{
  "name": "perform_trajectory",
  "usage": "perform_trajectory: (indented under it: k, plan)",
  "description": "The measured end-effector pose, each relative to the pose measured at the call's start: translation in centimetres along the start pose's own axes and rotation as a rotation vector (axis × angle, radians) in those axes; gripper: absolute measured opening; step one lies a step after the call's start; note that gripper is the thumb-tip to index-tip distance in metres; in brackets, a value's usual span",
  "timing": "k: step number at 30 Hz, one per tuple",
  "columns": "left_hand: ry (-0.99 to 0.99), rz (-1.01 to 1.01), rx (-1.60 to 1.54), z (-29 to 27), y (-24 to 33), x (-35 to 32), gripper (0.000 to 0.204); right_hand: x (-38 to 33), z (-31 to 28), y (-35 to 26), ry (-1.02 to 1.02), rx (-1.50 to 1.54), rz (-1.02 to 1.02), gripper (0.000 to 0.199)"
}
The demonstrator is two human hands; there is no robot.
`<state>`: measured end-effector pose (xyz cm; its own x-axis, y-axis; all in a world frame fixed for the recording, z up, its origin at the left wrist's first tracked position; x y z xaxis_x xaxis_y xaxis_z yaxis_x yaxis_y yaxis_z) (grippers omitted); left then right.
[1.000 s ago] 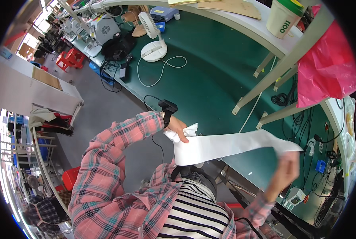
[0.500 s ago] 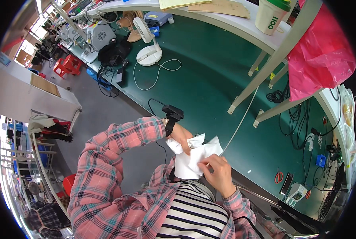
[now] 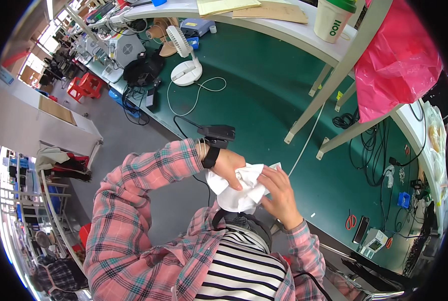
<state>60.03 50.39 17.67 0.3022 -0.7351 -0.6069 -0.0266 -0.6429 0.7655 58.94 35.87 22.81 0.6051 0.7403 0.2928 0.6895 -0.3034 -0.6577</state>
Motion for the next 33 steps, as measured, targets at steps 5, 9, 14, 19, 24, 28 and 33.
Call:
perform_trajectory:
  k: [5, 9, 14, 19, 24, 28, 33]
  plan:
    - [-0.084, -0.102, -0.157, -1.4, -0.3, -3.3, 0.038, -0.9, -4.9, 2.7, 0.145, 0.262, 0.021, 0.017]
    - [0.05, -0.207, 0.022, -3.7, -2.0, -7.4, 0.041, -4.5, -12.2, 4.8, 0.479, 0.53, 0.137, 0.014]
    - [0.09, -0.353, -0.031, -4.1, -4.3, -10.0, 0.041, -7.0, -16.2, 4.2, 0.622, 0.572, -0.01, 0.026]
    - [0.065, -0.292, -0.052, -2.9, -5.8, -10.5, 0.041, -8.3, -15.9, 6.6, 0.671, 0.632, 0.034, 0.025]
    - [-0.084, -0.239, -0.215, 1.5, -7.7, -7.6, 0.037, -11.6, -12.1, 12.6, 0.657, 0.568, 0.346, 0.024]
    - [-0.17, -0.219, -0.224, 3.9, -7.4, -3.3, 0.037, -14.9, -9.5, 14.8, 0.591, 0.508, 0.598, 0.024]
    - [-0.258, -0.212, -0.273, 3.4, -5.2, -2.0, 0.037, -11.6, -10.0, 7.9, 0.358, 0.682, 0.305, 0.021]
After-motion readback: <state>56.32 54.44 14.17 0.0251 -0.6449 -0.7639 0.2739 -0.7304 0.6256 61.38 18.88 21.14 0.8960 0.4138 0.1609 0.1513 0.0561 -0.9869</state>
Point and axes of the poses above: each hand's wrist, its own x-axis towards the middle knuckle, its own z-axis out of the palm, y = z × x, the point moved 7 cm from there along x, towards the middle knuckle, and after that the axes turned 6 degrees about -y, right-handed, at the moved point
